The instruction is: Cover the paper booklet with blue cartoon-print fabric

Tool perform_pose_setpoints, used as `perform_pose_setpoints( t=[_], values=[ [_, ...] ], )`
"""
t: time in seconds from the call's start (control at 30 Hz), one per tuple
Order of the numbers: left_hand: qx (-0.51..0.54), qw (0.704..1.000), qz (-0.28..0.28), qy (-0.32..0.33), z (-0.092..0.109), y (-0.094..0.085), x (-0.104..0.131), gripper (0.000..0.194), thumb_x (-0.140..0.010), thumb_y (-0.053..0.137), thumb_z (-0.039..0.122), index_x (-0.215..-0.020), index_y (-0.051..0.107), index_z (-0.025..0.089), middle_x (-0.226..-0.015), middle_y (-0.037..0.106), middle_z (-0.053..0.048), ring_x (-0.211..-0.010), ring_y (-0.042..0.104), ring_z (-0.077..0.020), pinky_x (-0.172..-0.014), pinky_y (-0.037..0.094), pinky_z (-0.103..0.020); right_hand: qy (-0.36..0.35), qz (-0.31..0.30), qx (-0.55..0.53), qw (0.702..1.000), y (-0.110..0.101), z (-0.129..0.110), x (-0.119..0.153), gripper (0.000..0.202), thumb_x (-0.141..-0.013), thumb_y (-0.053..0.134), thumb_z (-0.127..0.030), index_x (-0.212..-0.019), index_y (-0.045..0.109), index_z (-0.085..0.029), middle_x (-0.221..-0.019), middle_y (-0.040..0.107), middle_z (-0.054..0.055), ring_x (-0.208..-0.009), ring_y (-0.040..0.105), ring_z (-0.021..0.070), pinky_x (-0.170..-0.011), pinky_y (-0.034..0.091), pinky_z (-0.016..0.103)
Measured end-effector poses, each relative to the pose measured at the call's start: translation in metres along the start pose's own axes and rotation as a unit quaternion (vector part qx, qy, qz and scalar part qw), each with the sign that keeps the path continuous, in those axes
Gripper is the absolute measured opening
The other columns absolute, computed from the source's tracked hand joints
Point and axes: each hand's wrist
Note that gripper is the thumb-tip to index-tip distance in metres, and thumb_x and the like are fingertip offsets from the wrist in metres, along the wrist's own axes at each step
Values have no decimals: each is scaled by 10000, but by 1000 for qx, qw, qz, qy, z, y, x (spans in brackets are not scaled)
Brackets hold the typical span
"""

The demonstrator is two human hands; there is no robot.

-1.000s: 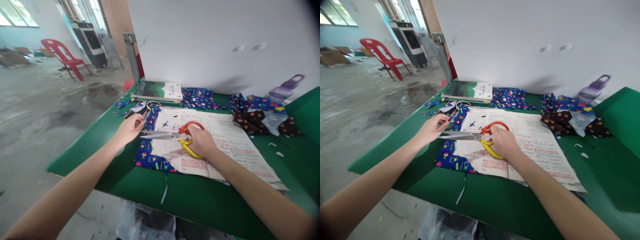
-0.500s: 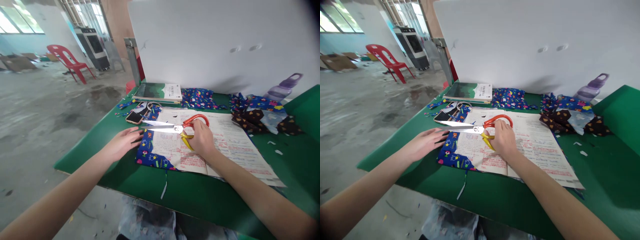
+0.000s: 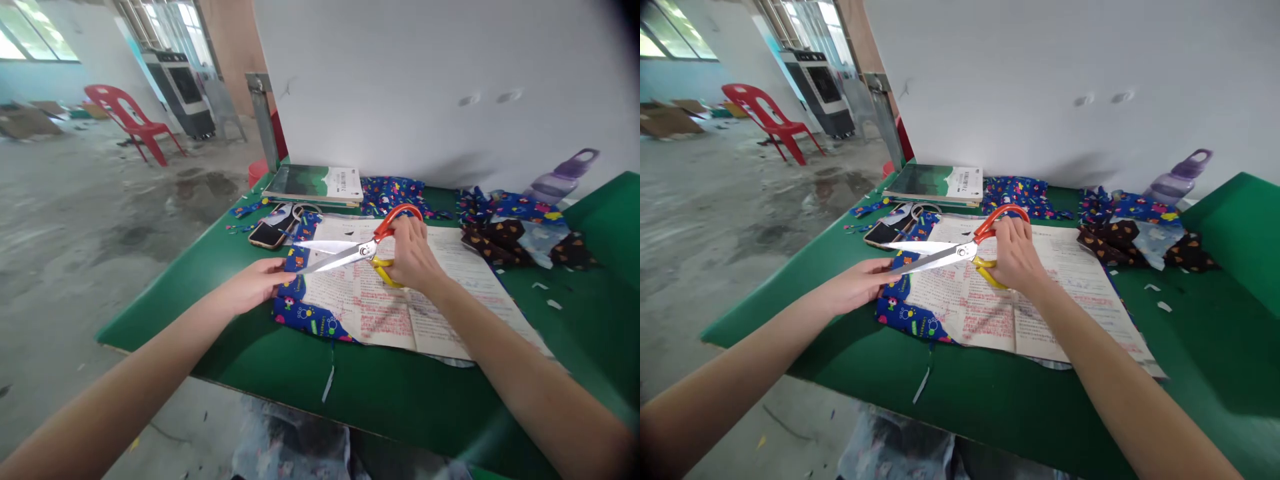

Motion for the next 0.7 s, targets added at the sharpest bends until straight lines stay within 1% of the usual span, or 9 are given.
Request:
perform_pose_setpoints(
  t=[0.1, 0.2, 0.27, 0.33, 0.4, 0.43, 0.57, 0.7],
  values=[
    [6, 1000, -7, -11, 5, -1, -7, 419, -755, 722, 210, -1154, 600, 169, -1148, 654, -103, -953, 663, -205, -835, 549, -333, -46, -6, -25, 999, 6, 18, -13, 359, -747, 578, -369, -1014, 401, -208, -960, 474, 90, -896, 452, 284, -784, 411, 478],
    [18, 999, 2, -36, 12, 0, -14, 396, -744, 739, 246, -1112, 618, 162, -1104, 674, -107, -924, 673, -208, -810, 561, -328, -70, -14, -56, 996, 16, 31, -28, 335, -749, 585, -293, -1031, 416, -230, -1024, 492, 84, -975, 462, 293, -883, 408, 518],
    [21, 999, 7, -46, 15, 0, -17, 390, -734, 751, 272, -1087, 626, 165, -1075, 686, -101, -916, 677, -212, -786, 569, -320, -80, -25, -72, 994, 24, 36, -38, 337, -738, 597, -253, -1030, 431, -245, -1040, 505, 67, -1019, 474, 290, -999, 348, 551],
    [15, 999, 5, -50, 17, -1, -19, 395, -720, 763, 284, -1075, 630, 175, -1058, 693, -86, -899, 682, -211, -757, 575, -311, -93, -38, -86, 991, 32, 37, -45, 334, -738, 593, -205, -1032, 441, -252, -1056, 519, 55, -1071, 481, 281, -1095, 253, 555],
    [15, 998, -2, -53, 17, -3, -20, 411, -715, 768, 283, -1088, 625, 186, -1054, 695, -74, -875, 686, -201, -749, 577, -305, -108, -52, -99, 988, 39, 35, -51, 344, -744, 579, -160, -1047, 446, -252, -1088, 532, 53, -1131, 473, 270, -1138, 189, 543],
    [20, 998, -7, -55, 17, -4, -20, 420, -716, 767, 280, -1099, 620, 188, -1055, 694, -72, -867, 687, -197, -754, 576, -305, -116, -58, -105, 986, 42, 34, -54, 351, -746, 575, -145, -1055, 448, -253, -1107, 535, 54, -1154, 466, 265, -1143, 184, 538],
    [39, 998, -22, -47, 13, -9, -21, 443, -725, 762, 271, -1129, 605, 185, -1057, 691, -74, -867, 683, -183, -788, 563, -301, -148, -74, -119, 979, 52, 30, -61, 387, -748, 578, -129, -1092, 456, -257, -1190, 520, 68, -1178, 463, 252, -1120, 260, 515],
    [31, 998, -34, -35, 9, -11, -24, 429, -728, 760, 274, -1122, 616, 182, -1018, 697, -70, -823, 680, -166, -760, 553, -284, -164, -79, -134, 974, 62, 27, -68, 398, -755, 554, -110, -1113, 460, -256, -1211, 514, 67, -1181, 464, 235, -1102, 303, 485]
  ],
)
Point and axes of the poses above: each hand's wrist, its own x-axis away from the middle knuckle, its own y-axis out of the palm, z = x × y
